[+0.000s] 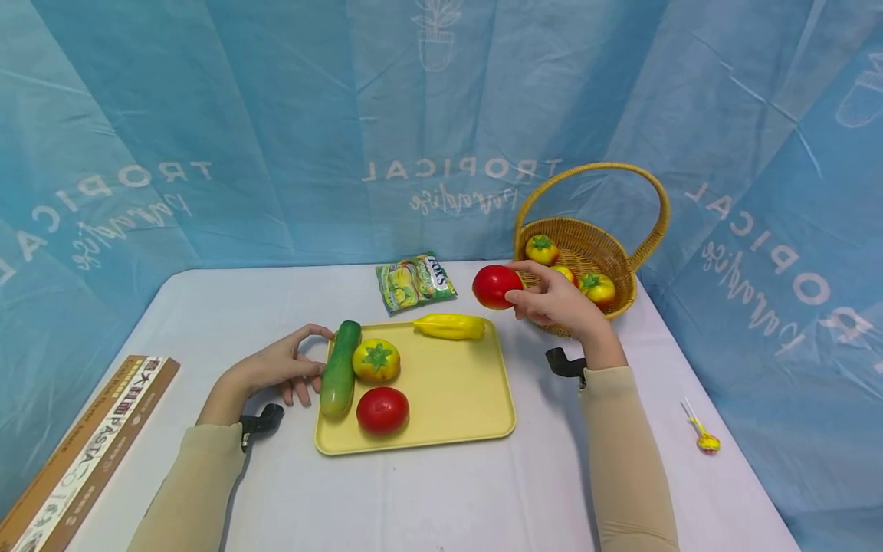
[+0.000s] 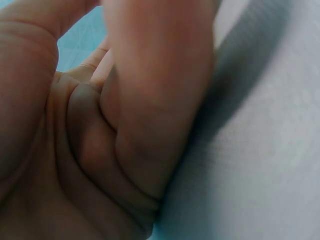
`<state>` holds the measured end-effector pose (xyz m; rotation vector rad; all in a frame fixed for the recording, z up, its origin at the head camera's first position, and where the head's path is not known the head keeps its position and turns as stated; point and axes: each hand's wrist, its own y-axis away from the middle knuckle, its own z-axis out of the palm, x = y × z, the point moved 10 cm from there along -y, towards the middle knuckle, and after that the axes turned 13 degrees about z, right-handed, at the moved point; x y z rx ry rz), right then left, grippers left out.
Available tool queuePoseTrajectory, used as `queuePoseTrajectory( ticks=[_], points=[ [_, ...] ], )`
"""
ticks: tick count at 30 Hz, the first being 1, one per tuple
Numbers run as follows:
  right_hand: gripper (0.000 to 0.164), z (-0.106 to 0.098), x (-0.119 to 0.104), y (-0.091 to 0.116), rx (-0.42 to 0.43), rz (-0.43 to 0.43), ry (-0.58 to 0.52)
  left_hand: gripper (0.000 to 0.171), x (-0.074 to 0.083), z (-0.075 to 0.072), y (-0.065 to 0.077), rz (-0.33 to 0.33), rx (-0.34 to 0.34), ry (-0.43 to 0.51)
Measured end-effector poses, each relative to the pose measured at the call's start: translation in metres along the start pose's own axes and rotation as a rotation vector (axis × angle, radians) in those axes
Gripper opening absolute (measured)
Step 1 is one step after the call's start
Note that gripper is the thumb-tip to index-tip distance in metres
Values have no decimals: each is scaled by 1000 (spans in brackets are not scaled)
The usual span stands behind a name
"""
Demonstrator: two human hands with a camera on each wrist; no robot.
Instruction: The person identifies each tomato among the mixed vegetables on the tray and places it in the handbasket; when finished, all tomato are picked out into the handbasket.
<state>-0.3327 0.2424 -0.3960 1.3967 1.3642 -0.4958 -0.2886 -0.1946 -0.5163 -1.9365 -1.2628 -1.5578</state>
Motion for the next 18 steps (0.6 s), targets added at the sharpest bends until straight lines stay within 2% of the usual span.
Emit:
queuePoseTrajectory(
  ticks=[6, 12, 18],
  points=[
    [67, -25, 11, -4, 121, 47, -56, 63, 1, 0, 0, 9, 1, -4],
    [67, -41, 21, -8, 156, 46, -122, 63, 2, -1, 1, 12, 3, -8],
    [80, -55, 34, -9, 237, 82, -145, 63, 3, 0, 2, 13, 3, -7]
  ],
)
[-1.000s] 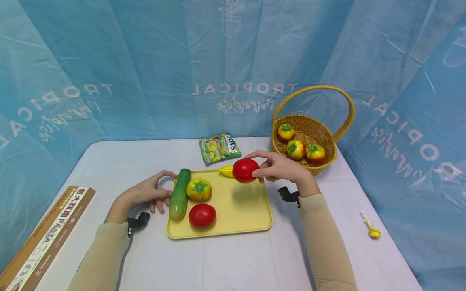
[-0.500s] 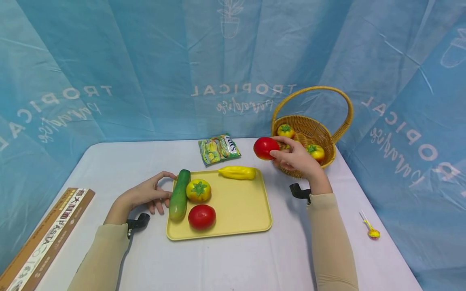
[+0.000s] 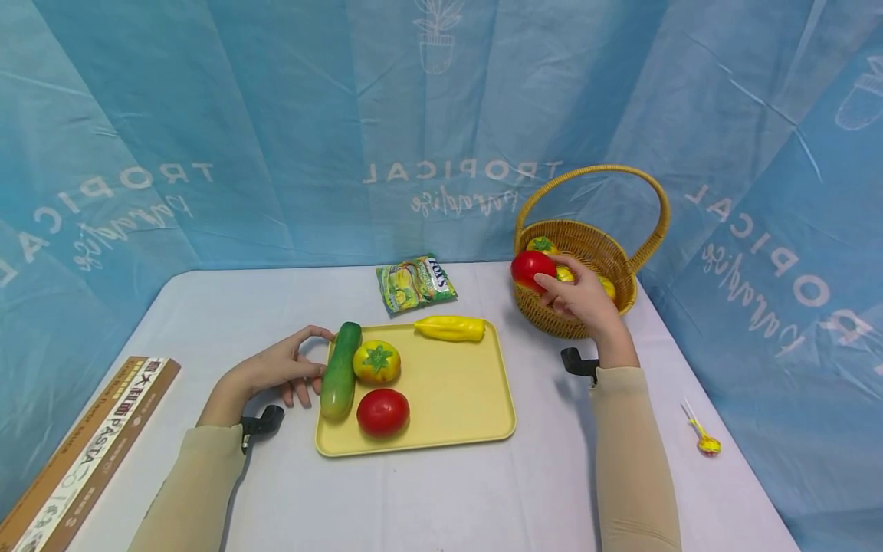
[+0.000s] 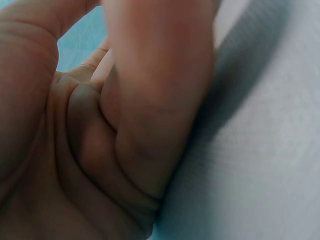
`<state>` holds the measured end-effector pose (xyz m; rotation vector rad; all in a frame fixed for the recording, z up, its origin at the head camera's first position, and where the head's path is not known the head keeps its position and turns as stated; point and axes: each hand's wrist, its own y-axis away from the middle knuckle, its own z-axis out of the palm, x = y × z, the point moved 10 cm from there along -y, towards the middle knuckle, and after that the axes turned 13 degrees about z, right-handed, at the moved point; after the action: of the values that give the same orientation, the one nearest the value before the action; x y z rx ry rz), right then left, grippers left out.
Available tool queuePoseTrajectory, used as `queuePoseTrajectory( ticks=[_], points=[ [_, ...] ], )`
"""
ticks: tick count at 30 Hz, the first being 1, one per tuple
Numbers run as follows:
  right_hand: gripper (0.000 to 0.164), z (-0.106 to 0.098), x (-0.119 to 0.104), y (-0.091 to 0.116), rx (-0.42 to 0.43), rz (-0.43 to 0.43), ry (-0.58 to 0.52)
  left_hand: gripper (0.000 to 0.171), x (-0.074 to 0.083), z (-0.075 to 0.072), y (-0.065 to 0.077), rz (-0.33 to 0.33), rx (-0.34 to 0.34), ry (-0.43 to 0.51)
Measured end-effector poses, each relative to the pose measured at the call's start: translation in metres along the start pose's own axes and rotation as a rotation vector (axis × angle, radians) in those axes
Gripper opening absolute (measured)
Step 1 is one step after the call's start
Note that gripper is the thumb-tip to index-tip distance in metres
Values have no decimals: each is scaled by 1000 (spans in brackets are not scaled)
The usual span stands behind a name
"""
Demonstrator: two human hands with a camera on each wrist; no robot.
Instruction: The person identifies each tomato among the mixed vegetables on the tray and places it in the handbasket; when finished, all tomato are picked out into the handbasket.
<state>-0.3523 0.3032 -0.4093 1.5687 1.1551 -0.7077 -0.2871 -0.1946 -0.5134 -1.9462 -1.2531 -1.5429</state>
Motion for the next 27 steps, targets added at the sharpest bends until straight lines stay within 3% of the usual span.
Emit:
queuePoseTrajectory(
  ticks=[5, 17, 27],
  points=[
    [88, -7, 6, -3, 51, 16, -4, 63, 0, 0, 0, -3, 1, -3],
    [92, -9, 18, -11, 65, 94, 5, 62, 0, 2, 1, 0, -3, 5],
    [89, -10, 18, -12, 67, 101, -1, 63, -2, 1, 0, -6, -1, 6]
  ],
)
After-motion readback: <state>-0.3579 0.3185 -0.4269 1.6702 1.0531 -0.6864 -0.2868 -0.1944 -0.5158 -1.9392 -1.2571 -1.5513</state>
